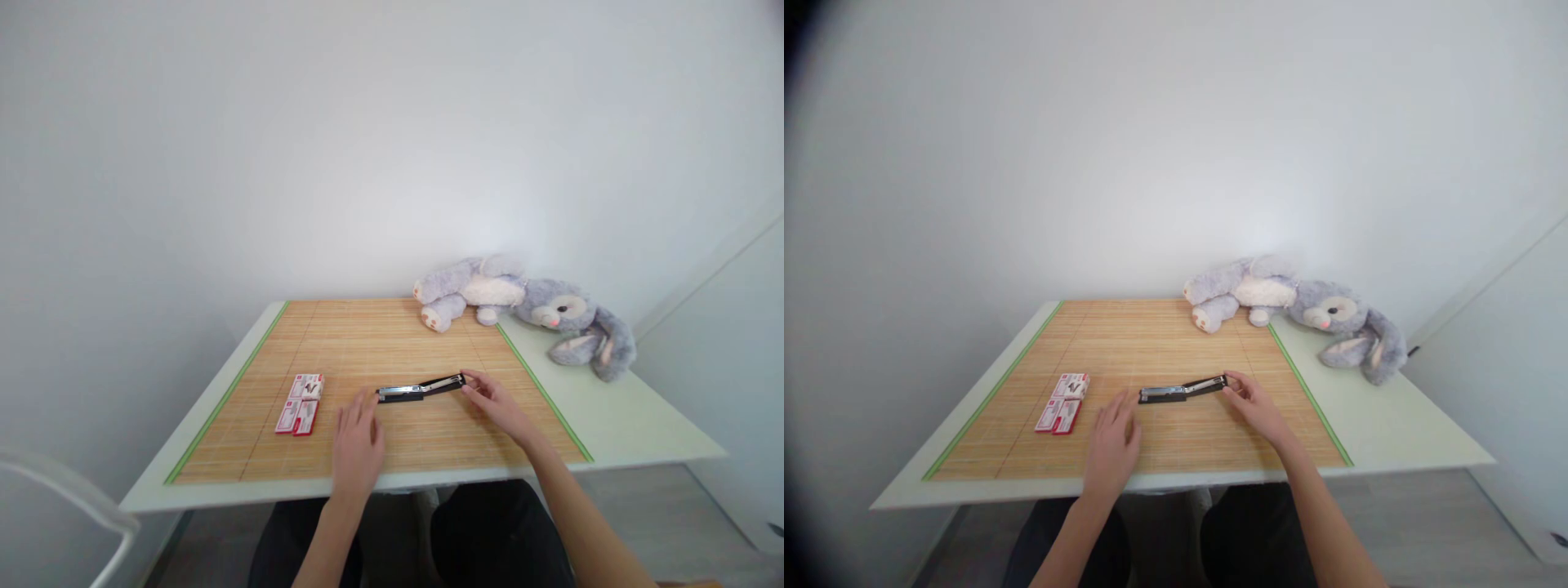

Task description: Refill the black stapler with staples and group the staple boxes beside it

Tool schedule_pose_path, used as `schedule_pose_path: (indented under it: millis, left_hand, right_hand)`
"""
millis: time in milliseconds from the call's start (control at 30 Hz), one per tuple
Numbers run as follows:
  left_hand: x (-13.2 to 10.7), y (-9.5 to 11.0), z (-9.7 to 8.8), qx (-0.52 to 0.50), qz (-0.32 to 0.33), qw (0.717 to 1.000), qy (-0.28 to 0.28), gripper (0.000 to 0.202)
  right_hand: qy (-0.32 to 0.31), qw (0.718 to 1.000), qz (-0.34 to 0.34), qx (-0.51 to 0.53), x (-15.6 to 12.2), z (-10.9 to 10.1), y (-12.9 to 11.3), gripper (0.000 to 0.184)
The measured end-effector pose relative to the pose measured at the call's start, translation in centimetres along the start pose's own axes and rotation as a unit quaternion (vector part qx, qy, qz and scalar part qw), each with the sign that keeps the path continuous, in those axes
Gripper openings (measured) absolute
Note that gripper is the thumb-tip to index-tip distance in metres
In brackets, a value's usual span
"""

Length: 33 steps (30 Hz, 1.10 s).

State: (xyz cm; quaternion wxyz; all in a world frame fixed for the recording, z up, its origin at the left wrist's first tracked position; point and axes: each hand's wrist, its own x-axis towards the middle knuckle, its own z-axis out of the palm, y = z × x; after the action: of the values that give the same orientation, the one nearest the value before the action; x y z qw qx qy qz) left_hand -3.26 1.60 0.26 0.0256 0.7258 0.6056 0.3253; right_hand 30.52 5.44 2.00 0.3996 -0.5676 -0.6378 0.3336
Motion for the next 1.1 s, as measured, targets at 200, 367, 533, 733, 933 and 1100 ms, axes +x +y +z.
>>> schedule_pose_path:
  millis: [200,367,533,733,933,1100]
  left_hand:
    - [-0.4,-4.3,-4.7,0.151,-0.12,0.976,0.101,0.043]
    - [-2.3,-4.6,-4.2,0.164,-0.093,0.98,0.058,0.044]
    - [-3.5,-2.4,-2.3,0.007,0.024,0.997,-0.076,0.057]
    - [-1.6,2.0,-0.2,-0.125,0.107,0.972,-0.165,0.073]
    - [0.2,3.3,1.4,-0.204,0.127,0.953,-0.184,0.069]
    - [0.8,2.1,1.2,-0.253,0.11,0.938,-0.207,0.073]
  right_hand:
    - [0.144,0.989,0.025,0.019,-4.0,2.1,-1.2,0.054]
    - [0.091,0.995,0.016,0.045,-5.9,6.9,-4.5,0.045]
    - [-0.004,0.997,0.072,0.041,-5.7,10.7,-5.2,0.042]
    - [-0.092,0.97,0.171,0.145,-4.8,11.7,-4.3,0.039]
    - [-0.102,0.958,0.223,0.15,-4.6,9.7,-4.5,0.045]
    - [-0.134,0.958,0.222,0.125,-4.2,7.8,-4.6,0.047]
